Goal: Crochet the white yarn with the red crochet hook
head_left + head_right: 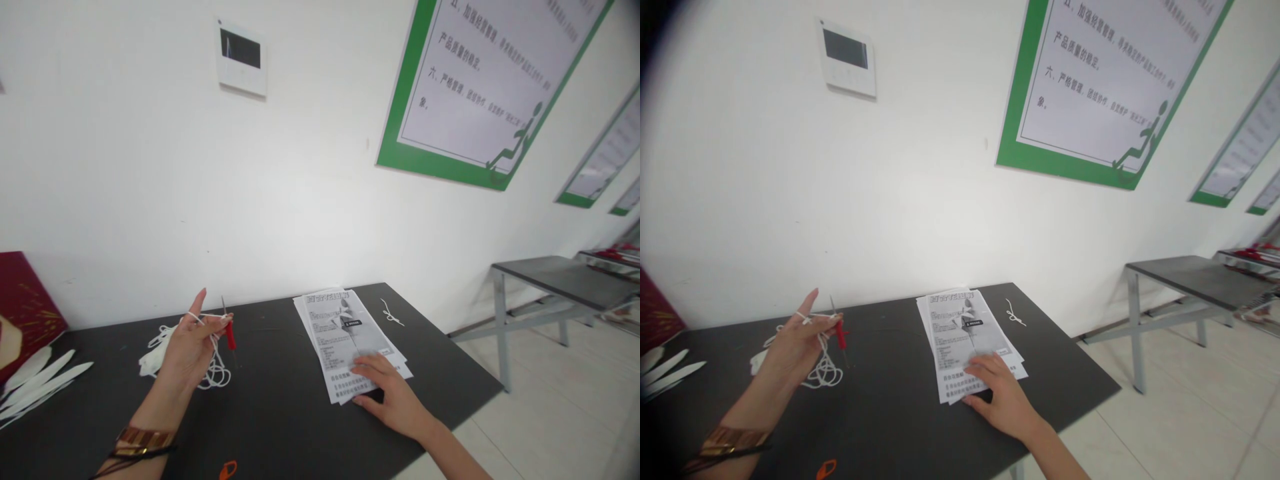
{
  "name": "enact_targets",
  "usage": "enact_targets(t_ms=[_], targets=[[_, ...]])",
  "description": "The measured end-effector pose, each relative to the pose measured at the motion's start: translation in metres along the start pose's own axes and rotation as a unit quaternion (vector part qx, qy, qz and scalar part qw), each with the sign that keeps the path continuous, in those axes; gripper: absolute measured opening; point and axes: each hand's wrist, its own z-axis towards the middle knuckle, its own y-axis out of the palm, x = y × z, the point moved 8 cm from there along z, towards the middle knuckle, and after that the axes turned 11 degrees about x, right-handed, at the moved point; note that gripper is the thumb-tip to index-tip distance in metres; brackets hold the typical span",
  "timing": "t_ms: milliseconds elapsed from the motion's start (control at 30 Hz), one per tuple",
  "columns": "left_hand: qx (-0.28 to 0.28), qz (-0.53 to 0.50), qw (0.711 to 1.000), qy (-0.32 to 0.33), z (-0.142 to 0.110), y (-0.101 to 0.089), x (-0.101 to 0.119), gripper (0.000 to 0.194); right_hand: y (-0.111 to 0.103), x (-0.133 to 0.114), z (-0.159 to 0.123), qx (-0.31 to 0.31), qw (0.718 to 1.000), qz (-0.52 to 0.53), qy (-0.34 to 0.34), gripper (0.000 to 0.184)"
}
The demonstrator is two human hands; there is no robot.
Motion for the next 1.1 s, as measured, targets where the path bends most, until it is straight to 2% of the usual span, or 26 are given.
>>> enact_targets(t_ms=[133,233,333,400,500,600,667,700,733,833,867,967,1033,1100], targets=[[-0.012,0.005,1.000,-0.008,-0.002,0.002,-0.003,0.076,-0.001,-0.006,0.001,-0.002,1.000,0.010,-0.005,0.038],[-0.030,0.003,0.999,-0.033,-0.009,0.010,-0.006,0.078,-0.002,-0.021,0.007,0.020,0.999,0.027,-0.014,0.040],[-0.051,-0.006,0.996,-0.074,-0.023,0.022,-0.010,0.076,0.001,-0.054,0.025,0.065,0.992,0.105,-0.016,0.038],[-0.061,-0.018,0.993,-0.097,-0.032,0.030,-0.011,0.076,0.010,-0.083,0.044,0.093,0.978,0.189,-0.005,0.036],[-0.061,-0.042,0.990,-0.117,-0.040,0.036,-0.012,0.075,0.041,-0.121,0.077,0.087,0.939,0.329,0.054,0.041],[-0.059,-0.037,0.991,-0.115,-0.041,0.037,-0.012,0.078,0.086,-0.153,0.106,0.014,0.894,0.435,0.107,0.064],[-0.061,-0.023,0.992,-0.108,-0.040,0.036,-0.012,0.082,0.112,-0.165,0.118,-0.053,0.866,0.481,0.128,0.059],[-0.062,-0.019,0.993,-0.104,-0.039,0.035,-0.012,0.083,0.121,-0.168,0.123,-0.075,0.856,0.495,0.132,0.053],[-0.062,-0.018,0.993,-0.098,-0.038,0.035,-0.012,0.084,0.123,-0.167,0.128,-0.067,0.856,0.495,0.131,0.046],[-0.057,-0.011,0.995,-0.086,-0.034,0.033,-0.015,0.086,0.118,-0.153,0.135,-0.011,0.856,0.501,0.132,0.027],[-0.055,-0.006,0.995,-0.082,-0.034,0.033,-0.016,0.087,0.116,-0.147,0.135,-0.007,0.849,0.508,0.142,0.025],[-0.054,0.010,0.996,-0.073,-0.035,0.035,-0.018,0.087,0.114,-0.137,0.129,-0.061,0.815,0.547,0.182,0.030],[-0.057,0.021,0.996,-0.072,-0.038,0.037,-0.018,0.087,0.106,-0.135,0.127,-0.087,0.796,0.573,0.174,0.032],[-0.062,0.033,0.995,-0.076,-0.041,0.040,-0.019,0.090,0.096,-0.130,0.127,-0.094,0.807,0.561,0.160,0.028]])
